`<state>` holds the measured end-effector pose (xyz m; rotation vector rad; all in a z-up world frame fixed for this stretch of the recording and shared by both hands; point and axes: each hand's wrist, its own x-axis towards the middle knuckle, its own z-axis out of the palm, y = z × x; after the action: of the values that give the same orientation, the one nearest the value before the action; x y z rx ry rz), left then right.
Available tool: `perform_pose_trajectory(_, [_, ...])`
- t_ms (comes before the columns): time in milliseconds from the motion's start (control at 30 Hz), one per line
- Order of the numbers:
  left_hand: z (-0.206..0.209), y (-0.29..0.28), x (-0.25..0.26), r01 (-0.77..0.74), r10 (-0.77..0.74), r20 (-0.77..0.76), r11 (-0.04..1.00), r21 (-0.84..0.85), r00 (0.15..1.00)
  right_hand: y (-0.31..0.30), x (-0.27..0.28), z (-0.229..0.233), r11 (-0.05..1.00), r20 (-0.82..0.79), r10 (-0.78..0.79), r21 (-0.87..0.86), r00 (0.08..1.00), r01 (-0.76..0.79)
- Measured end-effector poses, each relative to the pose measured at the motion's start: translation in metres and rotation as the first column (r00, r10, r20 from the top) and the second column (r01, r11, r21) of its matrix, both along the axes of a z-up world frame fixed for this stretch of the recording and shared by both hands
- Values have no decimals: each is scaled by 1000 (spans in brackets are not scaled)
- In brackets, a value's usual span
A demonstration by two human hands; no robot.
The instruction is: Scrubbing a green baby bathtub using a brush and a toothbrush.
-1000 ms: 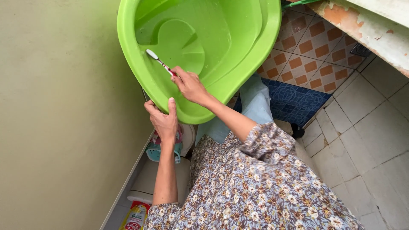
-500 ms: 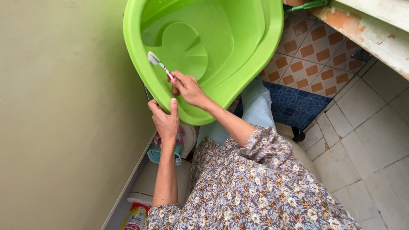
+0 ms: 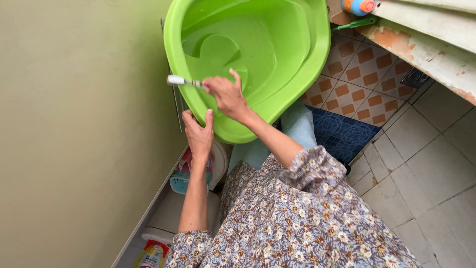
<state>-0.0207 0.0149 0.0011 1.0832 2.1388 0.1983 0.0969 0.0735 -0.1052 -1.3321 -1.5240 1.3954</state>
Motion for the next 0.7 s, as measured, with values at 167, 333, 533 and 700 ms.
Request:
perform_pose_trajectory(167, [18, 12, 12, -2, 0, 14, 996, 91, 1000, 18, -2, -11, 994, 129, -52, -84, 990, 63])
perform_pose_trajectory(333, [19, 14, 11, -32, 30, 60, 999, 32, 998, -27, 18, -26, 998, 88, 32, -50, 996, -28])
perform_pose_trajectory(533, [16, 10, 8, -34, 31, 91, 999, 38, 995, -29, 3, -15, 940, -88, 146, -299, 985, -166])
perform_pose_trajectory(700, [19, 16, 9, -72, 74, 52, 996, -49, 996, -31, -4, -25, 722, -231, 47, -664, 972, -193])
